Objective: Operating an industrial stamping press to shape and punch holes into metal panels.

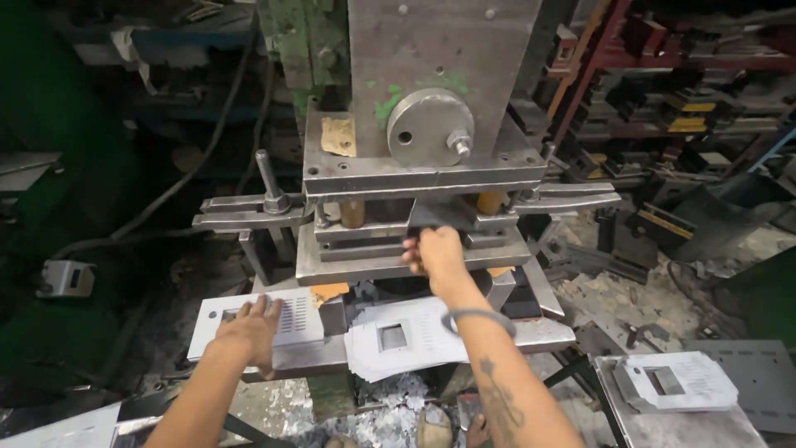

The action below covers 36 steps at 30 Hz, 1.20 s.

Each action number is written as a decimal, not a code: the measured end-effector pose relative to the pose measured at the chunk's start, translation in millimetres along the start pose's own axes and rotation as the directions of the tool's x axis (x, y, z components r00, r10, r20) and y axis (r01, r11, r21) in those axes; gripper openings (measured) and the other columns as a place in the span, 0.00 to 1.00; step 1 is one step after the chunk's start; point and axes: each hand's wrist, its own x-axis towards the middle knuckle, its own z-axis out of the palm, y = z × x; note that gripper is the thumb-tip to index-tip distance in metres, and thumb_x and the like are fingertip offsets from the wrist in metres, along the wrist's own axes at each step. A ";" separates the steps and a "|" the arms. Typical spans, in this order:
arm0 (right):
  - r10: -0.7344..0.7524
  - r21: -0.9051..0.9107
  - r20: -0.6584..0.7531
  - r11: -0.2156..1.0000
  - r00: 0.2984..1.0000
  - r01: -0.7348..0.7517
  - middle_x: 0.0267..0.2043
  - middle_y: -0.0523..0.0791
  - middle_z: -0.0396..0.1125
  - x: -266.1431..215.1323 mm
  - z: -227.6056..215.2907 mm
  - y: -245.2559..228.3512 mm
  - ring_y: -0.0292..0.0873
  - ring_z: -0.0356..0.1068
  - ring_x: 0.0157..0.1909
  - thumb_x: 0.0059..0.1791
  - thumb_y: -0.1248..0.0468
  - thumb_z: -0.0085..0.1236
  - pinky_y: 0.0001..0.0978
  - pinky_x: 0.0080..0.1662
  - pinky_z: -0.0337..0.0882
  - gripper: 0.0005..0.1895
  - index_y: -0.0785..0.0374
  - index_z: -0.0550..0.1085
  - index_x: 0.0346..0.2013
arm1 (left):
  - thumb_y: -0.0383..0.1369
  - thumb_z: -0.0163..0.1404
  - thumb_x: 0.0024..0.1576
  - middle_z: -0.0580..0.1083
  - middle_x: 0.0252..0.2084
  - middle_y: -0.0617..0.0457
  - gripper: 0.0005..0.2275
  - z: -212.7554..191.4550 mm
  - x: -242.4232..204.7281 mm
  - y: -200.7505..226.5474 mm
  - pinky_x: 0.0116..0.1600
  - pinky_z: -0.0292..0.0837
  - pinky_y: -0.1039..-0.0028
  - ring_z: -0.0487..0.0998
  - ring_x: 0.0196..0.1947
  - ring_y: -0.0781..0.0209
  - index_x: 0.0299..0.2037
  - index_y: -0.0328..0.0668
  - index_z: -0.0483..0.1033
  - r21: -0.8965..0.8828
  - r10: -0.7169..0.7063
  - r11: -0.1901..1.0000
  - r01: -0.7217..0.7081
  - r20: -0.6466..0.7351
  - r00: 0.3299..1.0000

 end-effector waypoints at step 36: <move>0.065 0.164 -0.043 0.985 0.997 -0.057 0.27 0.50 0.66 16.0 -4.3 -12.5 0.39 0.60 0.22 0.50 0.74 0.42 0.30 0.20 0.54 0.04 0.73 0.67 0.35 | 0.37 0.74 0.40 0.59 0.71 0.51 0.53 -19.9 5.6 -19.8 0.76 0.52 0.60 0.54 0.75 0.50 0.72 0.46 0.46 0.024 0.117 0.993 -0.115 -0.146 0.982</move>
